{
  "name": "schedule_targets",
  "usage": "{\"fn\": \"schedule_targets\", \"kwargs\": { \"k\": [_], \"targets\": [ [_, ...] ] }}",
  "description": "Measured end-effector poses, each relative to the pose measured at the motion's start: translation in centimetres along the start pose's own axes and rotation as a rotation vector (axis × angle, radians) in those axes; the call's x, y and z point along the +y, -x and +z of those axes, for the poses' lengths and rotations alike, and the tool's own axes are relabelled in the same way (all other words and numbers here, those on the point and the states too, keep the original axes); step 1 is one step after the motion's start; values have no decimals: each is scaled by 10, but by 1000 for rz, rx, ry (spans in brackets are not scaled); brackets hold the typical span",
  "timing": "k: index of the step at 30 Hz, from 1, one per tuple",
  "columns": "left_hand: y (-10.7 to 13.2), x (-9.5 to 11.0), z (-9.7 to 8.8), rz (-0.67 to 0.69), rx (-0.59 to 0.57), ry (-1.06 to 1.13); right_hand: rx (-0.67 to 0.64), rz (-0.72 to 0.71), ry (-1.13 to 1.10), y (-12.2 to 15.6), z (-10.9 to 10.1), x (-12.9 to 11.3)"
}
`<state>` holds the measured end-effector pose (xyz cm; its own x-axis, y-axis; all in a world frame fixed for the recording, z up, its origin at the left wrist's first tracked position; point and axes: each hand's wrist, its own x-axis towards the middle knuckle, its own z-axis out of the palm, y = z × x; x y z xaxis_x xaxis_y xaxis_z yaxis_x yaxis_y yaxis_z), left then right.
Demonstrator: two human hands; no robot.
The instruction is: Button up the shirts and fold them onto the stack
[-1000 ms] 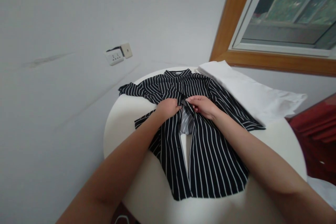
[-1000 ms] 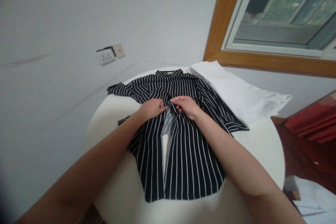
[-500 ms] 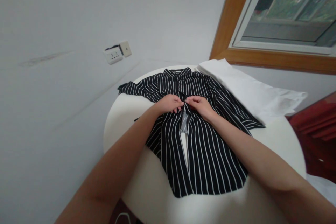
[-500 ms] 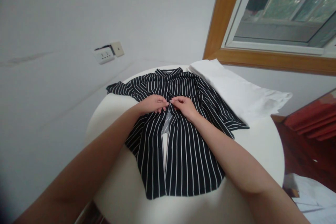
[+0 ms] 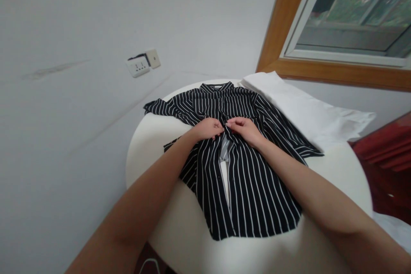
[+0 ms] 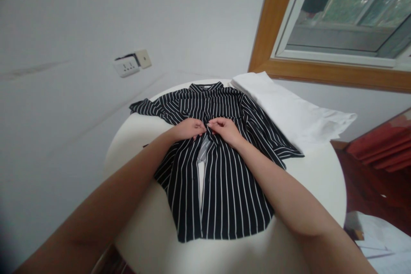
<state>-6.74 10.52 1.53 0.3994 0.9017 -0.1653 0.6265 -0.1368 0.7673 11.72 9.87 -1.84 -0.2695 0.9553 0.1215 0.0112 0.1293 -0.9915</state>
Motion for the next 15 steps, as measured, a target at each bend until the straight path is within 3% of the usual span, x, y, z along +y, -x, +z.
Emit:
{"fn": "schedule_targets", "kwargs": {
  "k": [8, 15],
  "targets": [
    [2, -7, -13, -13, -134, 111, -55, -8, 172, -3, -1, 2],
    [-1, -12, -15, -29, -158, 212, -31, -44, 229, -2, -2, 2]
  ]
}}
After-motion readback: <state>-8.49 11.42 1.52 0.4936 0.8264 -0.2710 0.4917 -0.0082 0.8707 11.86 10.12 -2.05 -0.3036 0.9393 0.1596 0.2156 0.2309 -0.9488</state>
